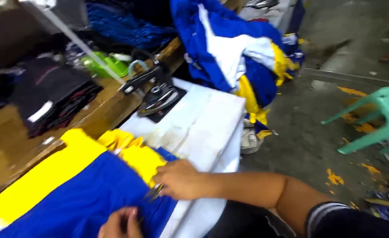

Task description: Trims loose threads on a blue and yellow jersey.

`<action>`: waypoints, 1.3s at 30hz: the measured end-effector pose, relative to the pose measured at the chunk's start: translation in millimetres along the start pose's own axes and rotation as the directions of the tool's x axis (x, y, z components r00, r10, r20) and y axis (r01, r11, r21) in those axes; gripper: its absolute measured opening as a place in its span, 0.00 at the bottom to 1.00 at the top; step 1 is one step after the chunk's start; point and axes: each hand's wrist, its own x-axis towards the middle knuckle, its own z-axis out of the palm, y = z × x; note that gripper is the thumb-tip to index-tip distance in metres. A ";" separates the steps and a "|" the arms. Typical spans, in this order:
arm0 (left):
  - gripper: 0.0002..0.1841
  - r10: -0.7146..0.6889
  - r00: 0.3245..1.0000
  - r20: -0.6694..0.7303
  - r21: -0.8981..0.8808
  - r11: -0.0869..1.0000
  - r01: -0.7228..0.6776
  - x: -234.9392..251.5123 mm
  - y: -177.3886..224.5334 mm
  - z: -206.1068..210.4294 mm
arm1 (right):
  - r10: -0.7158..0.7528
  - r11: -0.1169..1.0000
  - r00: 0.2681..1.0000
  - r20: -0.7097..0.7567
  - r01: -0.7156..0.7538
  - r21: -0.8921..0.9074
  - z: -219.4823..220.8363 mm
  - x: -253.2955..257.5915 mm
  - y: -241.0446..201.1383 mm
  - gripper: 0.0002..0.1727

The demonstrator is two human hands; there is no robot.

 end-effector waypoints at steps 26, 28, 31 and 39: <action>0.03 -0.452 0.853 -0.261 -0.673 0.719 0.175 -11.3 7.7 -16.2 | -0.179 0.982 0.941 -0.287 0.190 0.011 26.9 13.7 -4.1 0.15; 0.03 -0.480 0.843 -0.241 -0.737 0.656 0.163 -11.5 7.9 -17.8 | -0.191 0.977 0.948 -0.254 0.210 0.049 30.4 17.6 -10.1 0.15; 0.03 -0.475 0.850 -0.229 -0.751 0.641 0.157 -11.8 7.9 -17.2 | -0.177 0.979 0.958 -0.225 0.195 0.062 33.6 24.5 -16.3 0.13; 0.05 -0.379 0.904 -0.198 -0.502 0.831 0.239 -18.5 -3.0 -23.1 | -0.185 0.983 0.967 -0.175 0.184 -0.021 33.3 28.7 -16.9 0.10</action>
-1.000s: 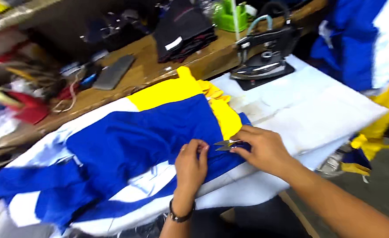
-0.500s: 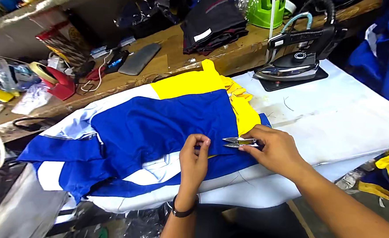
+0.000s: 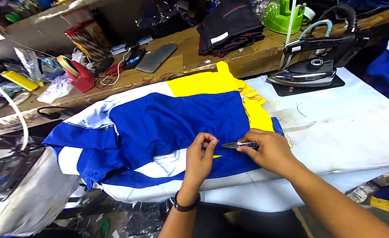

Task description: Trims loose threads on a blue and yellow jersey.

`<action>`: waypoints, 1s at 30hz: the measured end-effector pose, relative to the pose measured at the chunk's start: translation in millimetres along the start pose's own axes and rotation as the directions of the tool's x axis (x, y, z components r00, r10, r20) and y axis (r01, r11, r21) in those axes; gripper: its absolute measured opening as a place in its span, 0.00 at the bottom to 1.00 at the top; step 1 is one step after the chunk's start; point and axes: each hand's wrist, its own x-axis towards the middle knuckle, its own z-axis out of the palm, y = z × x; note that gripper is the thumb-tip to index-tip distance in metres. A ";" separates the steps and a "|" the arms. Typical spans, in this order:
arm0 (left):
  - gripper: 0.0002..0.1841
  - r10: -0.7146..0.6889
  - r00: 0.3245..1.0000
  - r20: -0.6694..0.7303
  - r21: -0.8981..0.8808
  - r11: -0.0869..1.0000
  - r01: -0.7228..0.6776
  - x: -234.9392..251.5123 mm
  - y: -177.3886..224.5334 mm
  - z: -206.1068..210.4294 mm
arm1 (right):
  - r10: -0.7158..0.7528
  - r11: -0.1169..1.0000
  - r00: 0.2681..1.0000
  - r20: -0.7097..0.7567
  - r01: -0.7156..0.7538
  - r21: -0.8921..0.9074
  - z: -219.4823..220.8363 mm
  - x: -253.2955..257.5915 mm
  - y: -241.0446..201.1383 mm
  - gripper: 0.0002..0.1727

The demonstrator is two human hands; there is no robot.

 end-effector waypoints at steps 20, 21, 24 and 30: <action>0.12 0.045 0.971 0.233 0.633 0.751 -0.187 -8.9 14.3 -19.7 | -0.004 0.998 0.988 0.157 0.013 -0.055 2.0 2.0 -7.1 0.13; 0.12 0.062 0.973 0.224 0.629 0.753 -0.193 -8.7 14.1 -18.8 | -0.003 0.999 0.988 0.154 0.010 -0.048 2.4 2.6 -7.2 0.13; 0.12 0.095 0.974 0.207 0.623 0.755 -0.206 -8.2 13.5 -17.3 | -0.010 1.000 0.988 0.157 0.013 -0.023 3.2 4.1 -7.4 0.12; 0.09 0.084 0.996 0.030 0.432 0.898 -0.088 -7.8 3.4 -30.5 | -0.001 0.999 0.995 0.104 -0.003 0.033 3.2 5.1 -9.8 0.12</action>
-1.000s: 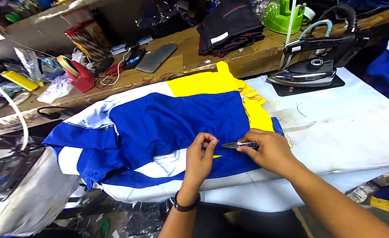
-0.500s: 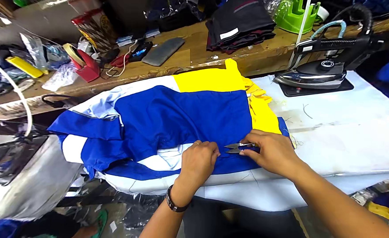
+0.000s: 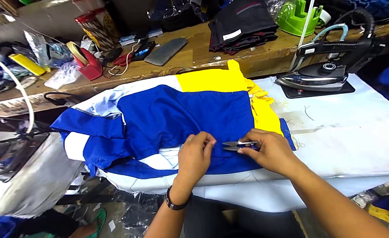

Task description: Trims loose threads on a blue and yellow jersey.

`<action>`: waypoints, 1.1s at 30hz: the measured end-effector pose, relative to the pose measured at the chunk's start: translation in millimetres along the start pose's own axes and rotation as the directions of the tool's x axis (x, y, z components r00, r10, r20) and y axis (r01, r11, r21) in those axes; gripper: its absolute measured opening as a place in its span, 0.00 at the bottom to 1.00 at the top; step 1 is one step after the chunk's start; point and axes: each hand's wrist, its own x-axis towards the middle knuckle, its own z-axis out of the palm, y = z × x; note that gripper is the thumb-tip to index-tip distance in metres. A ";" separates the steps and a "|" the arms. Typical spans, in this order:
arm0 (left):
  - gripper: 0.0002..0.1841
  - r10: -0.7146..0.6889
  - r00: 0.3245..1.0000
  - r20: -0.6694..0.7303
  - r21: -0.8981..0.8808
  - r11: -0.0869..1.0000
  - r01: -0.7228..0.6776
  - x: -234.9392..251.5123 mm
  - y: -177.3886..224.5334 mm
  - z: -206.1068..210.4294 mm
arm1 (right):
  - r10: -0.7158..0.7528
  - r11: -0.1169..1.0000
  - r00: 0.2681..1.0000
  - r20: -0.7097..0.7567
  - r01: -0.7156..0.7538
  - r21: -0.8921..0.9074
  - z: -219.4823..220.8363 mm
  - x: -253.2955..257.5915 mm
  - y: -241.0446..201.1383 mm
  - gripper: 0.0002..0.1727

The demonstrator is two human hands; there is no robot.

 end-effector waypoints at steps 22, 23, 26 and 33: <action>0.13 -0.073 0.994 -0.081 -0.621 0.783 0.007 -2.7 -13.1 -34.8 | -0.232 0.973 0.966 -0.116 0.231 -0.019 22.6 24.7 -21.7 0.13; 0.17 -0.053 0.992 -0.114 -0.540 0.842 -0.017 -4.1 -19.5 -43.4 | -0.220 0.975 0.971 -0.092 0.218 -0.028 19.6 20.9 -17.2 0.16; 0.18 0.017 0.969 -0.248 0.011 1.000 -0.015 -8.1 -42.8 -62.6 | -0.199 0.977 0.977 -0.073 0.192 -0.089 20.2 4.0 1.6 0.31; 0.37 0.047 0.996 -0.080 0.501 0.866 0.000 -12.0 -88.7 -56.9 | -0.178 0.959 0.982 -0.062 0.159 -0.236 9.2 -15.4 36.7 0.14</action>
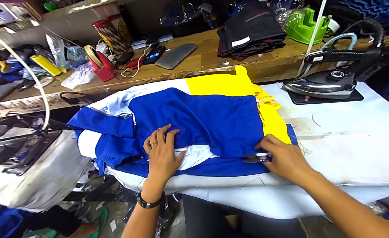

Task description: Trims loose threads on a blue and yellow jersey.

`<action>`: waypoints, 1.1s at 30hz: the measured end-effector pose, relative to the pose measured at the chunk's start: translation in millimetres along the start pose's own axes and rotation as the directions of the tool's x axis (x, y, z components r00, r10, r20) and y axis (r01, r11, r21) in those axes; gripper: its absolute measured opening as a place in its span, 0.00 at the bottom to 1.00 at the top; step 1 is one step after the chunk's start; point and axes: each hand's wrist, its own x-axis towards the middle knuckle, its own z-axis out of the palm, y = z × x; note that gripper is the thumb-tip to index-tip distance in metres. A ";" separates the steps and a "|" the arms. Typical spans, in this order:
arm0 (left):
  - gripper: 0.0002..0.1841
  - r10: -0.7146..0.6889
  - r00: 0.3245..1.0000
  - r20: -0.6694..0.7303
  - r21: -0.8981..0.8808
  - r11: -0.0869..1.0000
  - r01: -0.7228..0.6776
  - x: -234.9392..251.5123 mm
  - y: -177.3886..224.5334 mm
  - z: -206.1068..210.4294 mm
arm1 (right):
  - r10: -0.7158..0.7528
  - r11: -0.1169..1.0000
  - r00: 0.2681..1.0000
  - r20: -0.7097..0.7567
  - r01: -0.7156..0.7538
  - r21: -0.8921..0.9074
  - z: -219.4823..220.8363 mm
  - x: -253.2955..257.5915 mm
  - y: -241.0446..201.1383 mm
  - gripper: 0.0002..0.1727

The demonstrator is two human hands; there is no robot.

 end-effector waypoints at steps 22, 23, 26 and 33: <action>0.20 -0.158 0.985 0.074 -0.390 0.904 0.175 -4.3 -175.6 -136.8 | 0.416 0.554 0.894 -0.166 -0.104 0.826 -78.9 48.6 23.9 0.07; 0.23 -0.189 0.969 0.158 -0.278 0.933 0.228 -1.9 -176.4 -126.6 | 0.457 0.504 0.887 -0.060 -0.203 0.839 -64.2 51.7 25.8 0.08; 0.24 -0.340 0.848 0.407 -0.027 0.923 0.383 -3.5 -191.6 -89.5 | 0.513 0.455 0.850 0.117 -0.385 0.803 -33.5 51.4 33.5 0.09; 0.35 -0.126 0.988 -0.093 -0.037 0.992 0.123 7.1 -56.2 -102.6 | 0.495 0.386 0.855 0.155 -0.376 0.842 -38.7 37.0 31.1 0.08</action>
